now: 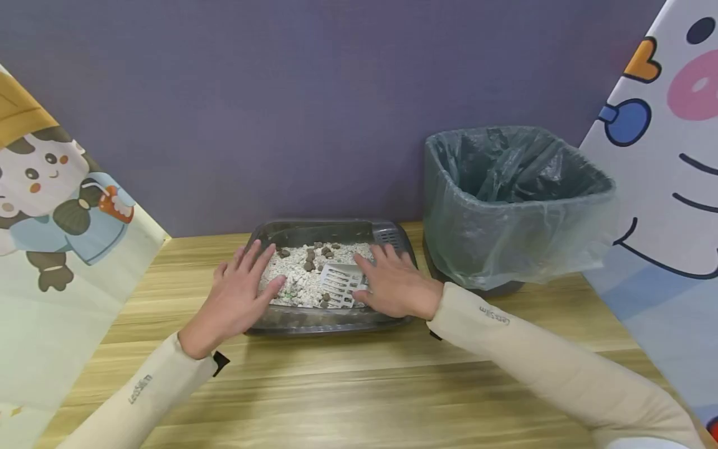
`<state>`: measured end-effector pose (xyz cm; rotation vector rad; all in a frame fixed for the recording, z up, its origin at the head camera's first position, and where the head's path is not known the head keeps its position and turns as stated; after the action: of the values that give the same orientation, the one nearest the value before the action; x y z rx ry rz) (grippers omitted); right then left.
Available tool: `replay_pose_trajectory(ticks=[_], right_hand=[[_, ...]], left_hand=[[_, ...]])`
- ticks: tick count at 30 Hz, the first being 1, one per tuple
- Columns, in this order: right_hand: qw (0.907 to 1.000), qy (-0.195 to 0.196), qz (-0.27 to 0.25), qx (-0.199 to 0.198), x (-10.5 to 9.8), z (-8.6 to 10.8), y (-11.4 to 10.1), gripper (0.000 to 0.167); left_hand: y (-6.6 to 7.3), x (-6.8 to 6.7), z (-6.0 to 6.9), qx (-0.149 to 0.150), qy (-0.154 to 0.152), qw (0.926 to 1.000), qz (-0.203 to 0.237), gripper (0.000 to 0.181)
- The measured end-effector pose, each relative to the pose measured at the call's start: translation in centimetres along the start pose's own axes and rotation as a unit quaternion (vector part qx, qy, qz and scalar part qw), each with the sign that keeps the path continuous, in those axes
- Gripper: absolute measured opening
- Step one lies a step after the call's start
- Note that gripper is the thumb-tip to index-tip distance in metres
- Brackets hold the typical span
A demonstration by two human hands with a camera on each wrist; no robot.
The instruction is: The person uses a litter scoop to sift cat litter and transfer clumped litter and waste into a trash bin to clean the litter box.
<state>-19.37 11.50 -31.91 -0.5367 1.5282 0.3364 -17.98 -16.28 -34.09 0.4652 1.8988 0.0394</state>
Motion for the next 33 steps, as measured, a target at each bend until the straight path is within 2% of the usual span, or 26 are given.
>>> replay_pose_trajectory(ticks=[4, 6, 8, 10, 13, 16, 19, 22, 25, 29, 33], right_hand=[[0.9973, -0.059, 0.043, -0.006, 0.0, 0.5, 0.4, 0.060], [0.9954, -0.081, 0.050, -0.008, 0.1, 0.7, 0.7, 0.053], [0.9949, -0.091, 0.043, -0.008, 0.4, 0.8, 1.0, 0.046], [0.9970, -0.070, 0.029, -0.015, 0.5, 0.7, 1.1, 0.039], [0.9991, 0.019, 0.009, -0.036, 0.1, 0.5, 0.9, 0.026], [0.9913, 0.118, -0.005, -0.058, -1.2, 0.3, 0.2, 0.018], [0.9821, 0.173, -0.017, -0.071, -2.8, 0.1, -0.4, 0.018], [0.9806, 0.181, -0.011, -0.075, -3.7, 0.2, -0.6, 0.015], [0.9837, 0.165, 0.004, -0.071, -4.0, 0.3, -0.7, 0.012], [0.9881, 0.140, 0.011, -0.064, -3.7, 0.2, -0.5, 0.008], [0.9884, 0.136, 0.002, -0.068, -2.8, -0.2, -0.4, 0.014]], left_hand=[[-2.7, 0.4, -0.3, -0.038, 0.038, 0.9971, 0.054, 0.068], [-4.0, 0.6, -0.5, -0.069, 0.039, 0.9936, 0.081, 0.067], [-5.1, 0.9, -0.5, -0.098, 0.025, 0.9898, 0.100, 0.067], [-5.9, 1.2, -0.3, -0.126, 0.004, 0.9856, 0.112, 0.067], [-6.7, 1.7, 0.0, -0.155, -0.025, 0.9795, 0.126, 0.067], [-7.0, 2.1, 0.2, -0.166, -0.040, 0.9748, 0.144, 0.067], [-7.0, 2.2, 0.3, -0.164, -0.052, 0.9730, 0.154, 0.066], [-6.8, 2.2, 0.2, -0.163, -0.064, 0.9725, 0.154, 0.063], [-6.5, 2.2, 0.1, -0.160, -0.074, 0.9725, 0.152, 0.061], [-6.2, 2.2, 0.1, -0.160, -0.075, 0.9730, 0.148, 0.059], [-6.1, 2.2, 0.1, -0.161, -0.066, 0.9742, 0.143, 0.058]])
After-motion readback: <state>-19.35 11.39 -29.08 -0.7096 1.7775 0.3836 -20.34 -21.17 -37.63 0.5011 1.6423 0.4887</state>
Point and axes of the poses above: each hand's wrist, its own z-axis away from the middle knuckle, its own x-axis out of the palm, y = z × x, the point moved 2 cm from there along -z, towards the middle knuckle, and after that the axes turned 11 degrees about y, right-handed, at the moved point
